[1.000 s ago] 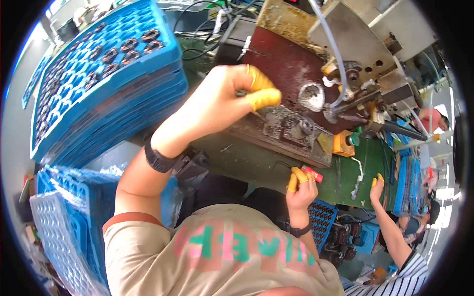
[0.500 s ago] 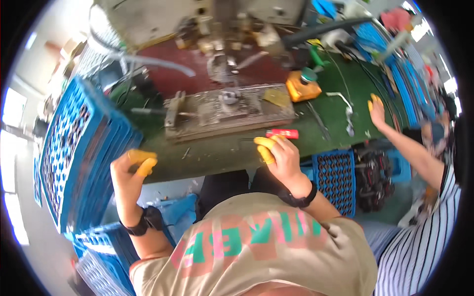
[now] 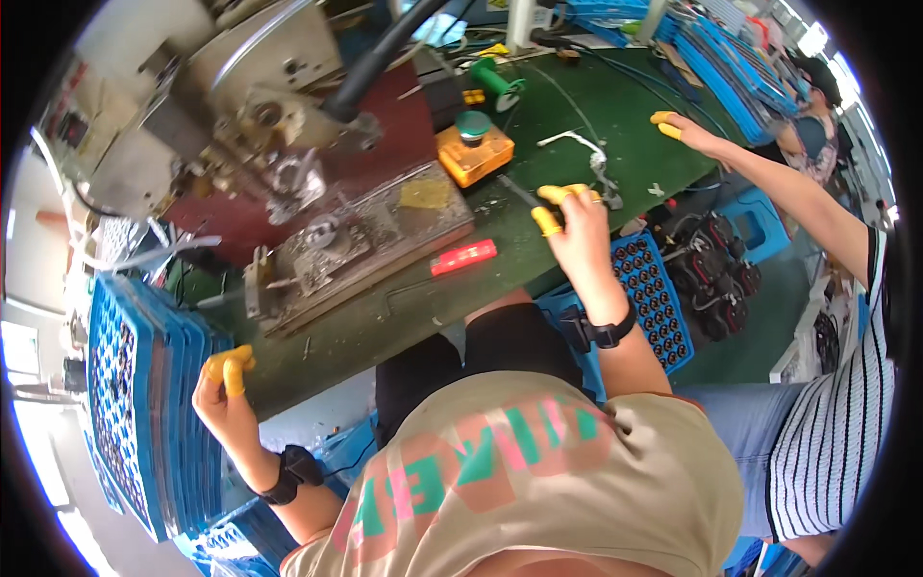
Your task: Using pliers and small hand tools to adjust or repair a component feeding machine on a factory floor.
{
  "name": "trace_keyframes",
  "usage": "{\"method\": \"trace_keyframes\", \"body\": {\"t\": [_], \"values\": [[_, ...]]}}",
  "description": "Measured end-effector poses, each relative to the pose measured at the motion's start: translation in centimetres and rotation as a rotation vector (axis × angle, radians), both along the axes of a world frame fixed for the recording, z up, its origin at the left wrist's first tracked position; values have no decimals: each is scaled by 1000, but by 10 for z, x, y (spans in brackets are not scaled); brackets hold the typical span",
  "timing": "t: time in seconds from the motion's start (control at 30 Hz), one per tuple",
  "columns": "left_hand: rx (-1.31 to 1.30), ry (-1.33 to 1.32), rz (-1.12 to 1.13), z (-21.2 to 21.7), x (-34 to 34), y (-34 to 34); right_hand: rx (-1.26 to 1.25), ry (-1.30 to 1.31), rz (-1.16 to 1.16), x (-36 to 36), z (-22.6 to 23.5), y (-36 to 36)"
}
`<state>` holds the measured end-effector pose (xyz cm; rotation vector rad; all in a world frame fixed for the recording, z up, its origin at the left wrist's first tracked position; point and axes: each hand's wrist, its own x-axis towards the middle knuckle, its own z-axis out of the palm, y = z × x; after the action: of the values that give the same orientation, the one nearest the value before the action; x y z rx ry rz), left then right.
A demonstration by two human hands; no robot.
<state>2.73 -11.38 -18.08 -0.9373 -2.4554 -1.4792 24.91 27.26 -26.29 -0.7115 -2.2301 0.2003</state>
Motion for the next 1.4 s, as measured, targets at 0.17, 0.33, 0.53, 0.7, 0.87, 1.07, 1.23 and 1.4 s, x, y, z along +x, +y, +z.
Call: {"method": "trace_keyframes", "body": {"t": [0.17,0.33,0.53,0.7,0.87,1.07,1.23,1.4], "values": [[27,-10,11,-7,4,-6,-32,93,26,-7,-6,9],[66,37,113,-5,11,8,-52,86,-68,-7,-7,20],[-12,-14,85,-13,2,-16,83,206,-24,8,2,34],[-74,73,164,2,17,-6,370,-40,-417,73,24,183],[-48,37,188,4,18,-9,439,-180,-781,189,-11,340],[-182,71,190,20,48,0,-174,-438,-776,191,-25,376],[-168,112,157,29,49,17,-30,-359,-471,209,2,363],[-179,100,67,42,57,34,-87,-395,-705,211,27,320]]}}
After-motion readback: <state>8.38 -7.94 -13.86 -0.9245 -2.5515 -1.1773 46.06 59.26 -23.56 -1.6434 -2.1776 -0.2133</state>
